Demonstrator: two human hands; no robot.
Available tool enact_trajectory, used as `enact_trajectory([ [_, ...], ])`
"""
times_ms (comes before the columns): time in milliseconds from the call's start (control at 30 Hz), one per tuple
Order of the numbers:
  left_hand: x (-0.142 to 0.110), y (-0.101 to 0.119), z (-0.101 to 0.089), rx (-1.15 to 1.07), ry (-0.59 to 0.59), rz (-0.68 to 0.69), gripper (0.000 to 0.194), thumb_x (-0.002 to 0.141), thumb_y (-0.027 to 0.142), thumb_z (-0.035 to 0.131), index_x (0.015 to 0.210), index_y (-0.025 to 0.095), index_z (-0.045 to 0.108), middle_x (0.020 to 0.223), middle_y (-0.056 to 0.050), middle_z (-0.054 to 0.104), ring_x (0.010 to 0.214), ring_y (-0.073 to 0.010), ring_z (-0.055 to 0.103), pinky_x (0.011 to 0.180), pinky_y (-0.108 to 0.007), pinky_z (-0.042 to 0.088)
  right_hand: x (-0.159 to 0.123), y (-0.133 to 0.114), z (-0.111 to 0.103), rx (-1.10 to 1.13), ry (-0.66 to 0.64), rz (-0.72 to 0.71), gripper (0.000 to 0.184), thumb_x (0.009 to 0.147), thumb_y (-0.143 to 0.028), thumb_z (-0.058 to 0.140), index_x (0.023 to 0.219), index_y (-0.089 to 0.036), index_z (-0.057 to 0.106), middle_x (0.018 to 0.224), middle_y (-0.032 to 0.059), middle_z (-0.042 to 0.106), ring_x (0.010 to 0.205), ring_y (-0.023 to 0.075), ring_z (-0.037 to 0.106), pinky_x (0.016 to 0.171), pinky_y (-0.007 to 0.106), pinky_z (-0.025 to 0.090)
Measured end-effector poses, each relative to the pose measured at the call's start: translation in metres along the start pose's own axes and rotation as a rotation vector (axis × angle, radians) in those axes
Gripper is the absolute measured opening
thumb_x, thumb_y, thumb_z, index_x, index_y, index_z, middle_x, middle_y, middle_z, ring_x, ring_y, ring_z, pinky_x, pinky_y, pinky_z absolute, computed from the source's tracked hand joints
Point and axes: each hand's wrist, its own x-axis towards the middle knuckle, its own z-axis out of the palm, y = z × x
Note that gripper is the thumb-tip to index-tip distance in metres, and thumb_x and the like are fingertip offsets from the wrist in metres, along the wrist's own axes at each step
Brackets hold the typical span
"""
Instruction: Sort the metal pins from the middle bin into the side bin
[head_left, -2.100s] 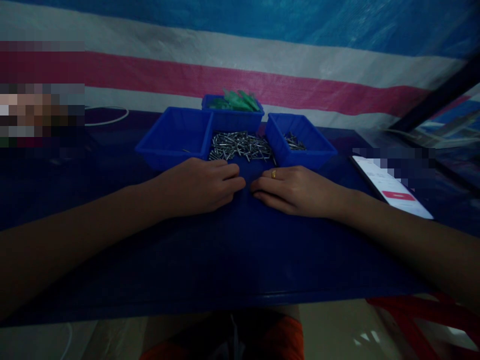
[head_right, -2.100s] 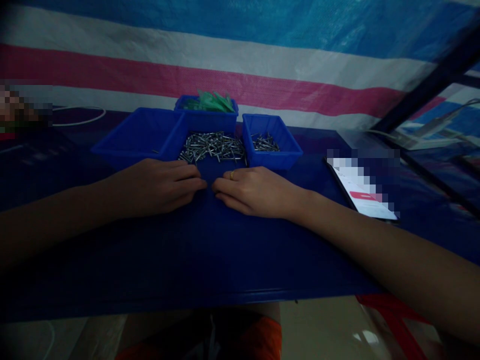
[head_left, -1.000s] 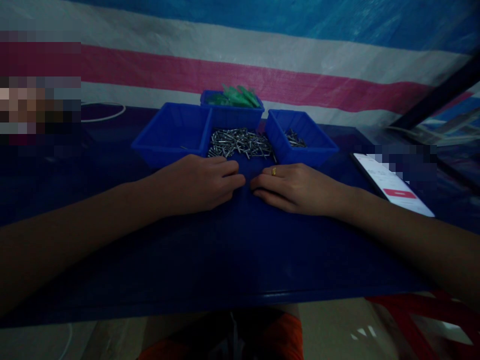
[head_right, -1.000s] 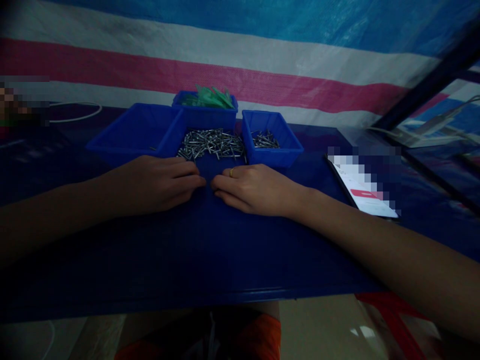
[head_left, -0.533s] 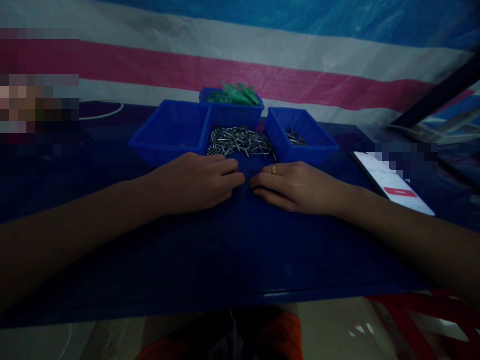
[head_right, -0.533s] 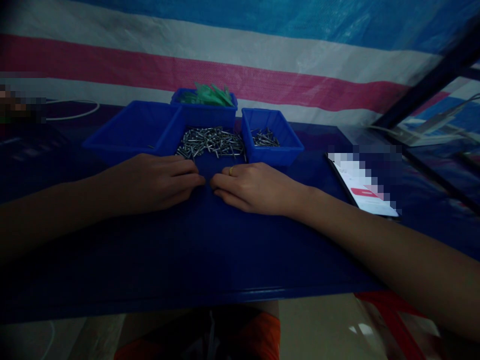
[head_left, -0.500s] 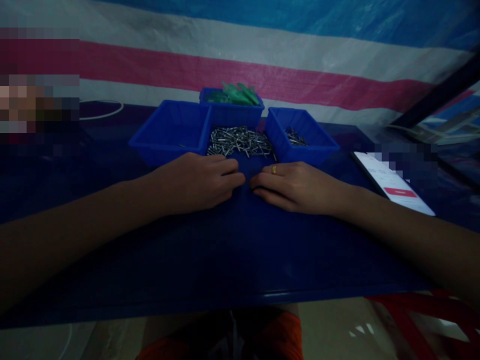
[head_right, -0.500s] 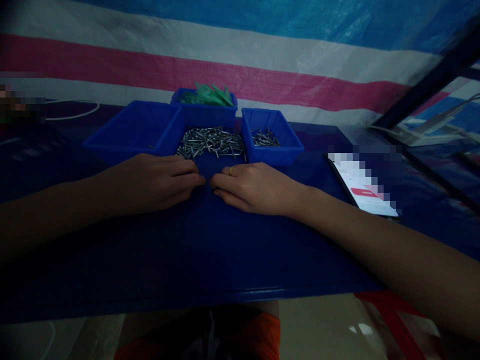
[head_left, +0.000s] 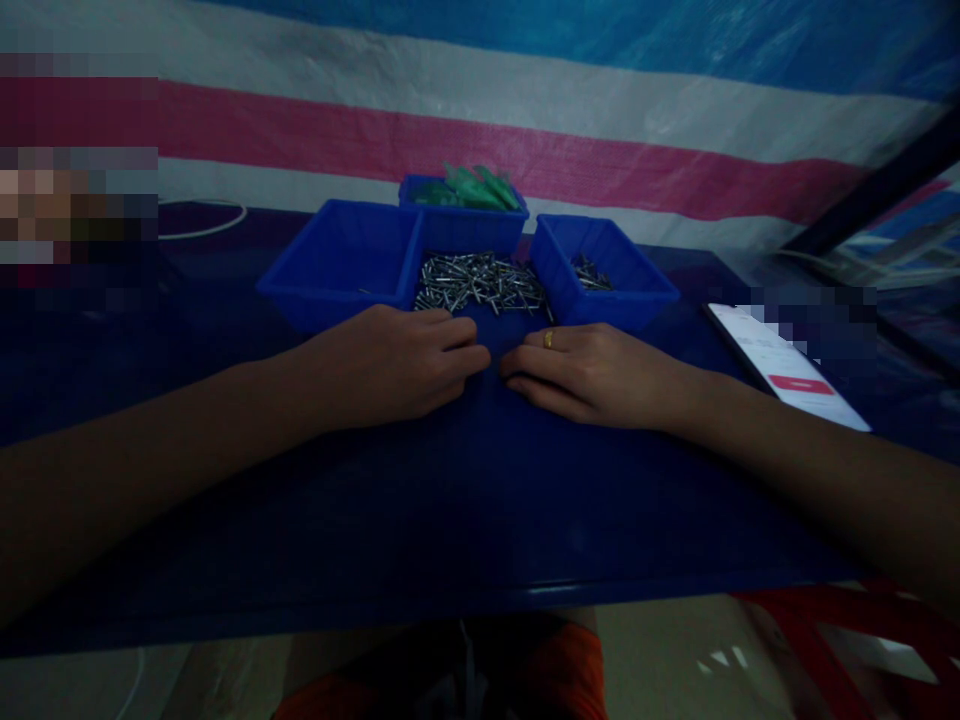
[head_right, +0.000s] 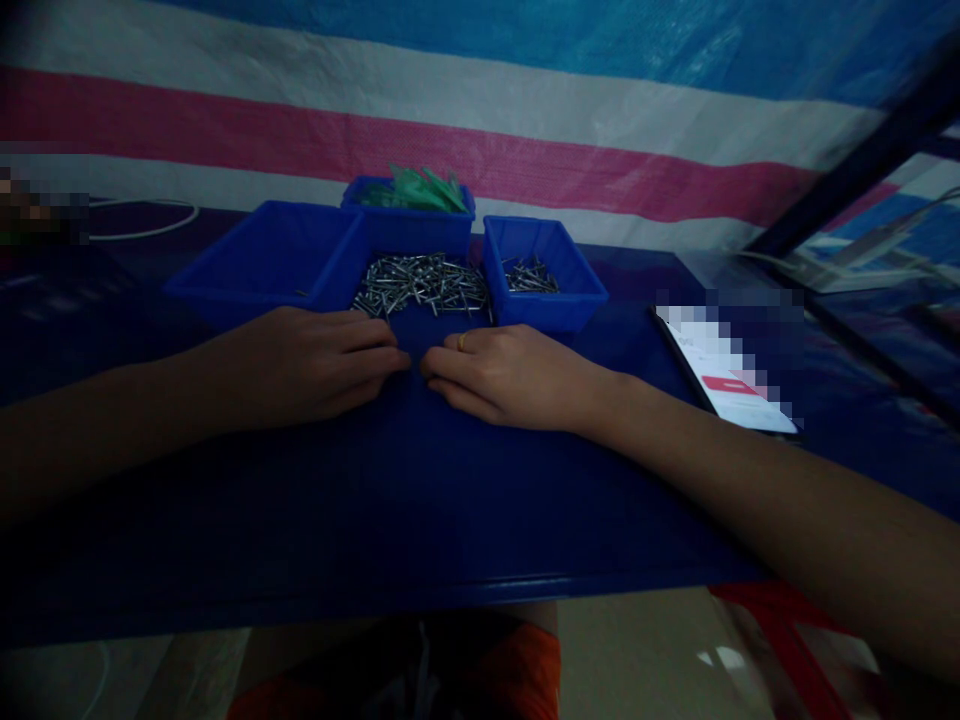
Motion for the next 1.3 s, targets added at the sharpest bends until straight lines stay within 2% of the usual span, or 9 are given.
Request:
enact_trajectory([
  [367, 0.0001, -0.0009, -0.0002, 0.004, 0.014, 0.021, 0.019, 0.087, 0.020, 0.039, 0.091, 0.017, 0.058, 0.085, -0.005, 0.059, 0.073, -0.0153, 0.053, 0.051, -0.024, 0.037, 0.0001, 0.0003, 0.0003, -0.007, -0.004, 0.000, 0.027, 0.093, -0.027, 0.035, 0.099, -0.014, 0.057, 0.081, 0.0054, 0.060, 0.071, 0.0139, 0.056, 0.066, 0.025, 0.042],
  [633, -0.0024, 0.0009, -0.0004, 0.032, 0.047, 0.005, 0.026, 0.091, 0.020, 0.033, 0.095, 0.017, 0.058, 0.089, -0.004, 0.060, 0.074, -0.0129, 0.055, 0.052, -0.022, 0.036, 0.0005, -0.0018, -0.0010, -0.021, -0.017, 0.030, 0.027, 0.093, -0.028, 0.035, 0.099, -0.014, 0.057, 0.081, 0.0055, 0.060, 0.071, 0.0142, 0.056, 0.065, 0.025, 0.042],
  [900, -0.0030, 0.0016, -0.0041, 0.062, 0.153, 0.043, 0.028, 0.092, 0.019, 0.033, 0.098, 0.019, 0.060, 0.091, -0.002, 0.063, 0.071, -0.0105, 0.057, 0.051, -0.022, 0.035, 0.0007, -0.0026, -0.0014, -0.068, 0.088, 0.089, 0.029, 0.093, -0.032, 0.035, 0.098, -0.012, 0.057, 0.078, 0.0062, 0.062, 0.068, 0.0147, 0.057, 0.062, 0.025, 0.041],
  [1100, -0.0031, 0.0018, -0.0038, 0.041, 0.239, 0.070, 0.027, 0.093, 0.018, 0.034, 0.101, 0.020, 0.059, 0.093, -0.001, 0.064, 0.072, -0.0098, 0.059, 0.053, -0.020, 0.037, 0.0012, -0.0058, -0.0029, -0.088, 0.149, 0.003, 0.031, 0.094, -0.029, 0.033, 0.087, -0.012, 0.058, 0.070, 0.0046, 0.060, 0.062, 0.0126, 0.056, 0.060, 0.023, 0.041],
  [1233, -0.0037, 0.0014, -0.0024, 0.005, 0.277, 0.055, 0.026, 0.093, 0.020, 0.034, 0.103, 0.021, 0.058, 0.095, -0.002, 0.064, 0.075, -0.0096, 0.060, 0.056, -0.019, 0.038, 0.0007, -0.0072, -0.0043, -0.112, 0.229, 0.094, 0.030, 0.093, -0.031, 0.036, 0.084, -0.012, 0.057, 0.065, 0.0032, 0.058, 0.058, 0.0121, 0.054, 0.056, 0.023, 0.038],
  [1300, -0.0040, 0.0010, -0.0023, 0.002, 0.301, 0.066, 0.026, 0.093, 0.020, 0.034, 0.104, 0.021, 0.057, 0.096, -0.002, 0.065, 0.075, -0.0096, 0.060, 0.057, -0.019, 0.038, 0.0007, -0.0068, -0.0046, -0.097, 0.225, 0.114, 0.029, 0.093, -0.033, 0.037, 0.087, -0.012, 0.057, 0.066, 0.0032, 0.058, 0.059, 0.0123, 0.054, 0.056, 0.023, 0.038],
])
